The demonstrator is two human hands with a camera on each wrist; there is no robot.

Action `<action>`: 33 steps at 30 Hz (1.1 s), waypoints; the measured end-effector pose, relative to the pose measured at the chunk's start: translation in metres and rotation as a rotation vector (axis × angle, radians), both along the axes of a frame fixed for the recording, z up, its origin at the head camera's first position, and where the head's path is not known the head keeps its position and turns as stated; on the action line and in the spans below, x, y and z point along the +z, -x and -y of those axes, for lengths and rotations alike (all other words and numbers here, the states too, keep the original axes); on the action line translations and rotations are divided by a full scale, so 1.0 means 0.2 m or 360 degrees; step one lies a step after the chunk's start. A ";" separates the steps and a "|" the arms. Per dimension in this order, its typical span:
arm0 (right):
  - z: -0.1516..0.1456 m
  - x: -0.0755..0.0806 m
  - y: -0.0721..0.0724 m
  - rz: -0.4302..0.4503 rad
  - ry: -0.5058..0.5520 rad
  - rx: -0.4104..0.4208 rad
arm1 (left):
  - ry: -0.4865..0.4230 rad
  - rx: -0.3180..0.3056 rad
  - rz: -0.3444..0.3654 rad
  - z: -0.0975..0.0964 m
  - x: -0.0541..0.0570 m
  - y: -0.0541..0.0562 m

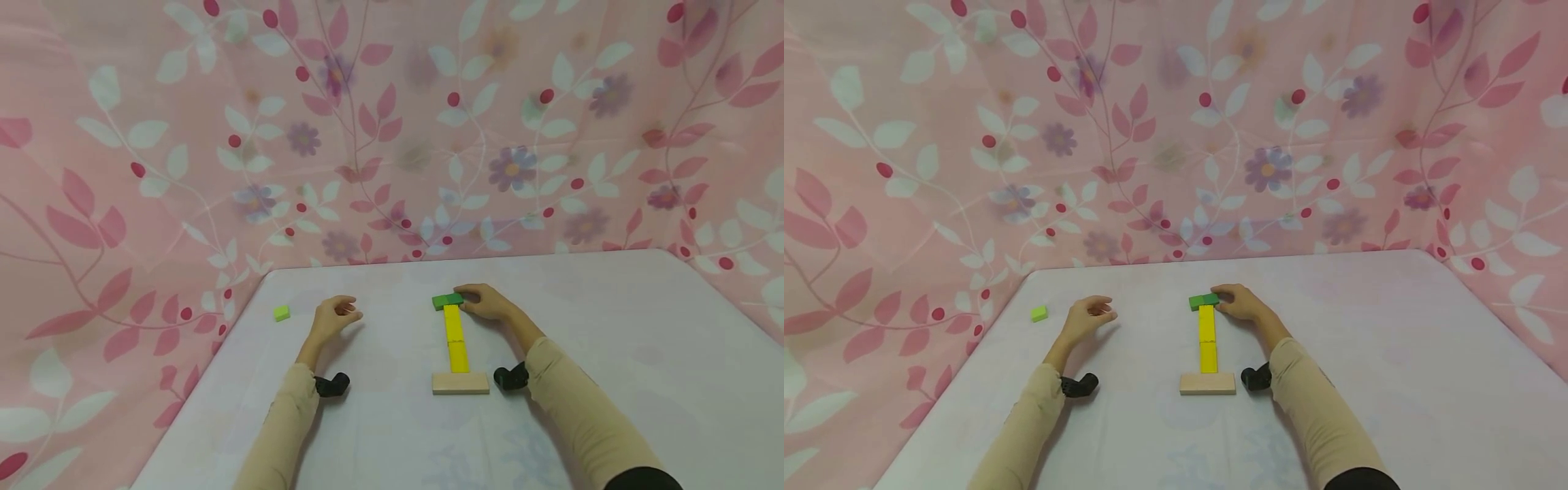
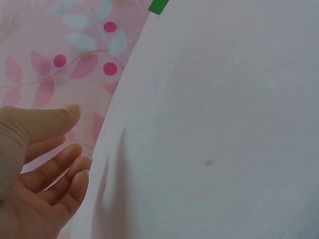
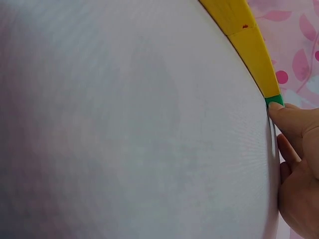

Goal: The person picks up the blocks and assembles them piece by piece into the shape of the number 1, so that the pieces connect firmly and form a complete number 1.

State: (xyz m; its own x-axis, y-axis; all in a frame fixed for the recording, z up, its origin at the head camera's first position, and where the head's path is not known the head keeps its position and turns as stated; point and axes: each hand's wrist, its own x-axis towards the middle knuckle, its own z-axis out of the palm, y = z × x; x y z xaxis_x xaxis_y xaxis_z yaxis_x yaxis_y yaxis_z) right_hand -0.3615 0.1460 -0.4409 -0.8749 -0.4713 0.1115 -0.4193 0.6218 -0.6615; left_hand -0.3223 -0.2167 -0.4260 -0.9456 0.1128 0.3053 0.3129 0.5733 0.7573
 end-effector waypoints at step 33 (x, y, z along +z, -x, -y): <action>0.00 -0.01 0.00 -0.0025 0.0009 0.0017 | 0.0144 0.0745 -0.0033 0.44 -0.04 0.01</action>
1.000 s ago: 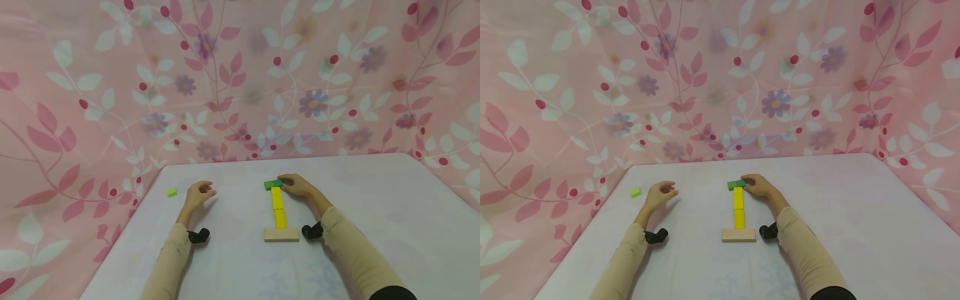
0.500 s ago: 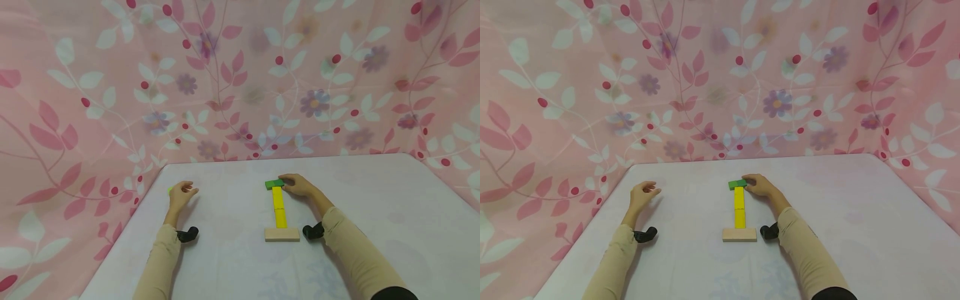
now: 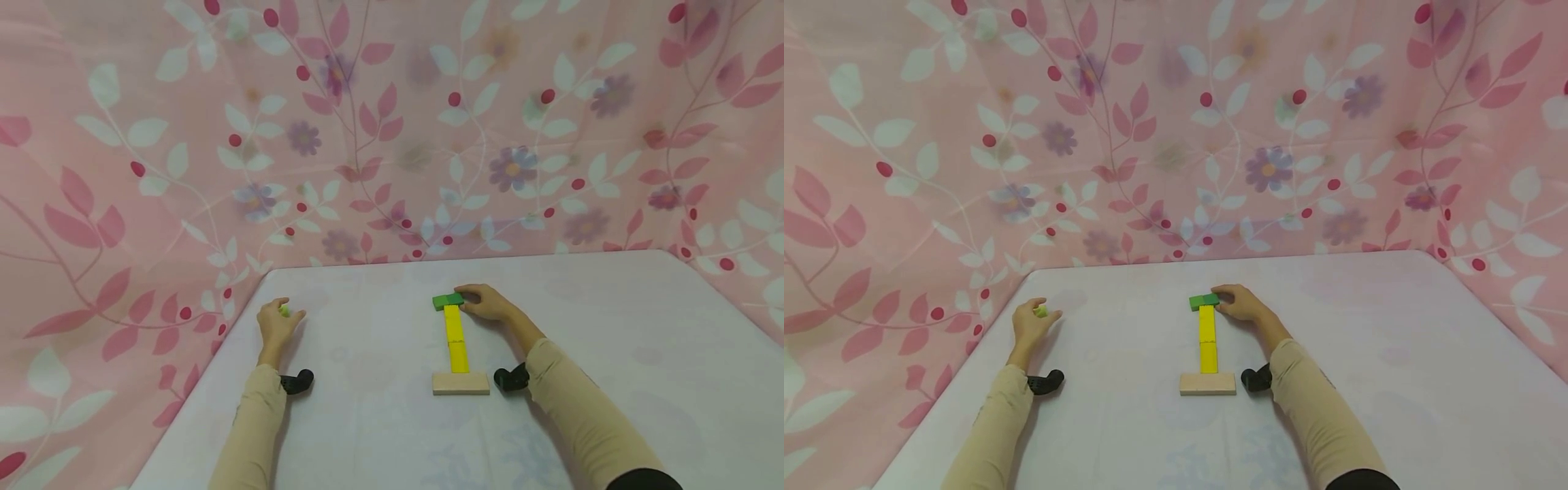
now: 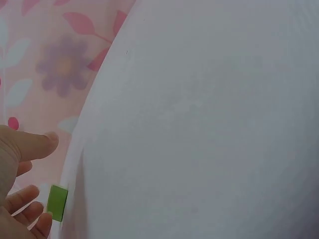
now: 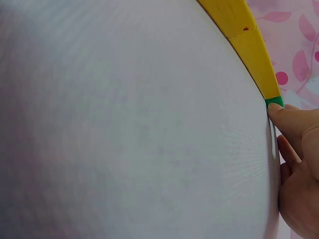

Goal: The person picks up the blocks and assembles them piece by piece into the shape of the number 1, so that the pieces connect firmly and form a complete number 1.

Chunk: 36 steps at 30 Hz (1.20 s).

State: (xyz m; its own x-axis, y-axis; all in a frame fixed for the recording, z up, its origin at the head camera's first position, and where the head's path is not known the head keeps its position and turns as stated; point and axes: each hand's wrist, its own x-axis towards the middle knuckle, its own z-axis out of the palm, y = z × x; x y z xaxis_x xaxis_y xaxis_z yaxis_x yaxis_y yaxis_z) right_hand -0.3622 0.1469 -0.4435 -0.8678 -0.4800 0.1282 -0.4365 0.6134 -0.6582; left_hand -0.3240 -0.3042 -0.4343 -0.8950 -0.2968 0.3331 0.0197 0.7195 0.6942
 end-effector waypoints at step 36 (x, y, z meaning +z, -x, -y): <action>0.01 0.02 -0.02 0.0054 0.0004 -0.0061 | 0.0118 0.0183 0.0345 0.10 0.01 0.00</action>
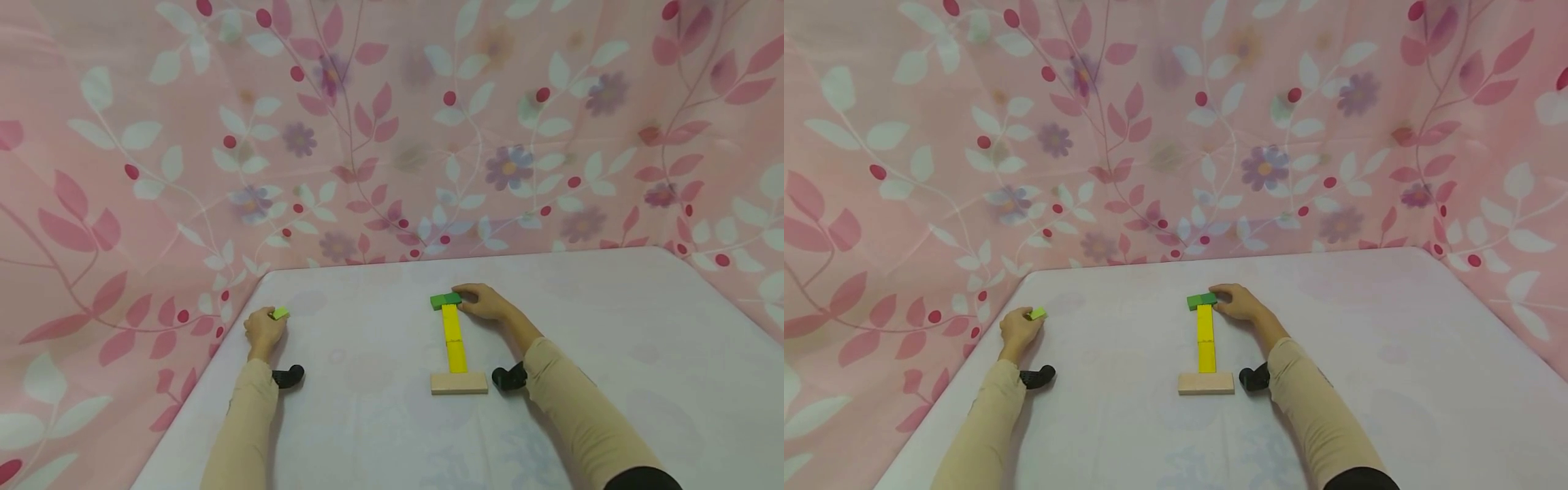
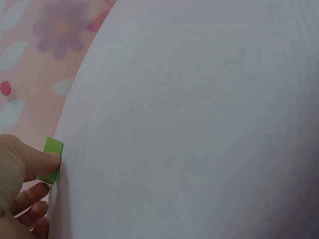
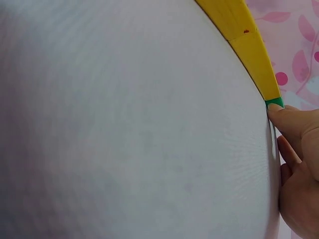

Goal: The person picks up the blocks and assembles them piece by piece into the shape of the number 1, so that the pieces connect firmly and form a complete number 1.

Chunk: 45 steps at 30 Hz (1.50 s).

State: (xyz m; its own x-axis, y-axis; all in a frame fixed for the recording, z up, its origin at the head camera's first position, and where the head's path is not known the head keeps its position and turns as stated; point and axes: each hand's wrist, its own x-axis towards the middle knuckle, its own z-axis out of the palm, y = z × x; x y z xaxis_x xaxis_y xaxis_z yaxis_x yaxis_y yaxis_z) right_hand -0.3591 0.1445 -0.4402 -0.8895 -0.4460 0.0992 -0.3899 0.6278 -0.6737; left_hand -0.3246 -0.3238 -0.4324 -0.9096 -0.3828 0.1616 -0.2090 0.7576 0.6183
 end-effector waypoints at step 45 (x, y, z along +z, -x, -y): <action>-0.01 -0.02 0.01 -0.0043 0.0002 0.0020 | -0.0223 -0.0573 -0.0281 -0.44 0.01 0.11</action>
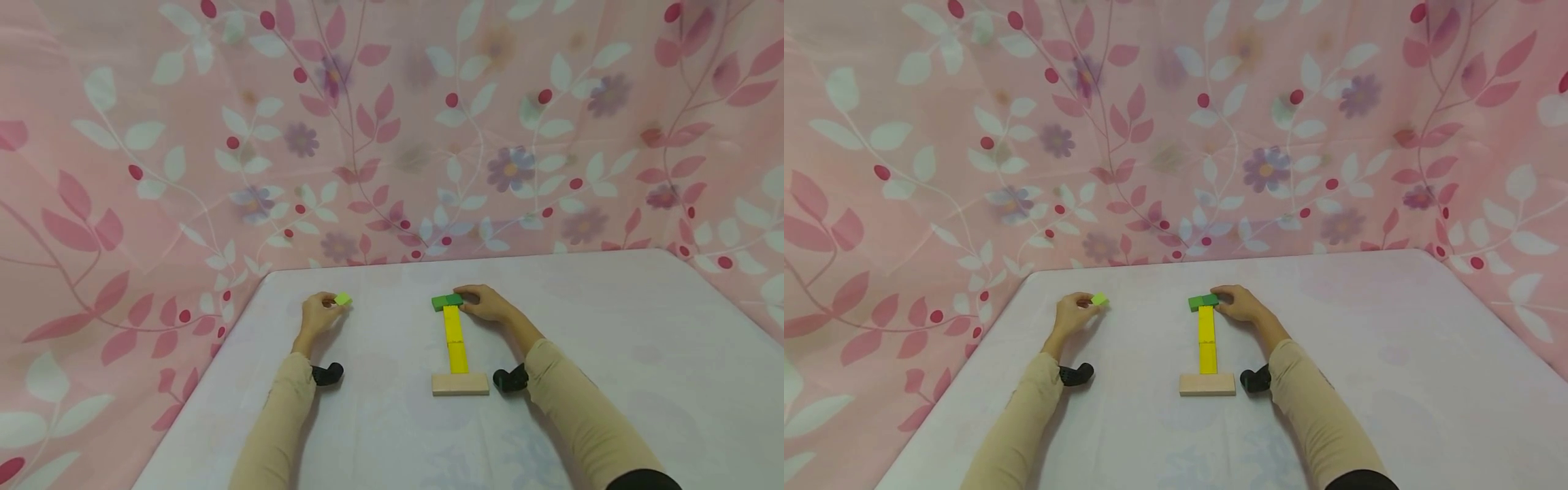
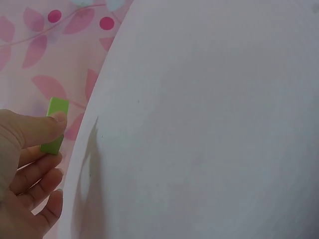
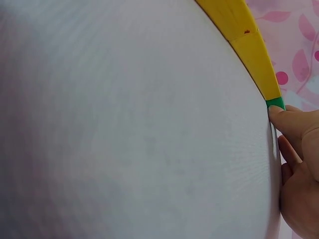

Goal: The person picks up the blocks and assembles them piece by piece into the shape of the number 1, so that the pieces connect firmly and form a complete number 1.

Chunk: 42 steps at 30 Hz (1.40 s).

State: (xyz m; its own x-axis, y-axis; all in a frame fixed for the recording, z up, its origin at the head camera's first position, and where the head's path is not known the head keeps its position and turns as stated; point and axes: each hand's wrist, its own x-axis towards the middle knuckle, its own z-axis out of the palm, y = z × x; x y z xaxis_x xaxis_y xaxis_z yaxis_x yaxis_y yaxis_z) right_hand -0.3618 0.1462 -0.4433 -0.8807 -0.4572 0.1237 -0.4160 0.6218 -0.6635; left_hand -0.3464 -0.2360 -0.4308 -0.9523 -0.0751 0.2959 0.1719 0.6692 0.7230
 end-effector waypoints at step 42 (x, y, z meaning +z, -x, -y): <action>-0.03 -0.02 -0.01 -0.0067 0.0163 0.0098 | 0.0015 -0.0316 -0.0089 -0.44 0.04 0.06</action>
